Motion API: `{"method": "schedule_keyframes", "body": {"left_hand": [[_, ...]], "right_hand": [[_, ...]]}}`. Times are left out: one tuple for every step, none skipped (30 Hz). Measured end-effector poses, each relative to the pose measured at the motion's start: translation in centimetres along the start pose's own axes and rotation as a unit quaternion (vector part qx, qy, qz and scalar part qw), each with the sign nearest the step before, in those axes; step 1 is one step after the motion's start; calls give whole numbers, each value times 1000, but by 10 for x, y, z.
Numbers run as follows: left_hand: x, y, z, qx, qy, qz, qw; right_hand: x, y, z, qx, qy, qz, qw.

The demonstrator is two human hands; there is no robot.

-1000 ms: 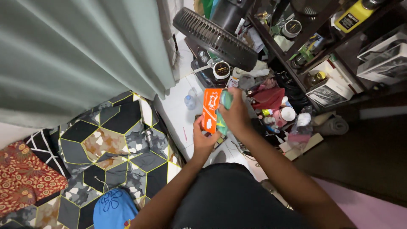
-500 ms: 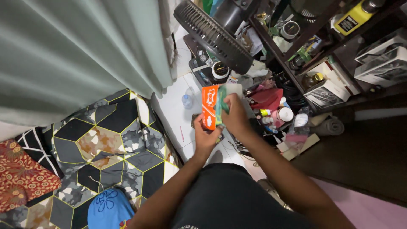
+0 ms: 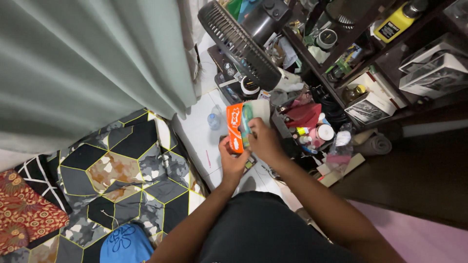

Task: Organizing personal belongings on a shelf and folding a green t-shirt.

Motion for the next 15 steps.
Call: {"method": "schedule_keyframes", "body": {"left_hand": [[-5, 2, 2, 1, -1, 0, 1000], [-9, 4, 3, -1, -13, -1, 1000], [-14, 7, 5, -4, -25, -3, 1000], [-12, 7, 5, -2, -25, -2, 1000], [-11, 7, 5, -2, -18, -3, 1000], [-10, 7, 4, -3, -11, -5, 1000], [-13, 8, 5, 0, -11, -4, 1000], [-15, 10, 5, 13, -10, -17, 1000], [-18, 13, 5, 26, -8, -30, 999], [-18, 16, 4, 31, -8, -30, 999], [-18, 19, 4, 47, -19, 0, 999], [-17, 22, 4, 63, -31, 30, 997], [-21, 25, 5, 67, -33, 30, 997], [-23, 28, 6, 77, -73, 65, 992], [-25, 32, 8, 87, -113, 100, 985]], "right_hand": [[1, -3, 2, -1, 1, 0, 1000], [2, -6, 5, -5, -28, 82, 996], [4, -9, 8, -9, -56, 163, 985], [8, -15, 12, -11, -55, 163, 985], [14, -22, 17, -52, -120, 183, 974], [20, -29, 23, -93, -184, 202, 958], [23, -34, 26, -95, -183, 202, 957], [25, -40, 29, -102, -163, 208, 959], [28, -45, 32, -109, -143, 213, 960], [33, -53, 34, -113, -141, 214, 960], [39, -61, 37, -195, -157, 206, 946], [44, -70, 41, -275, -173, 197, 925], [26, -66, 41, -279, -170, 198, 924], [4, -61, 41, -226, -85, -46, 969], [-18, -55, 42, -157, 5, -288, 944]]}}
Point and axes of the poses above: each hand's wrist, its own z-axis away from the middle knuckle, its own y-axis out of the palm, x = y × z, the point moved 1 cm from there along -z, towards the middle knuckle, and after that the axes turned 15 degrees about z, right-handed, at the moved point
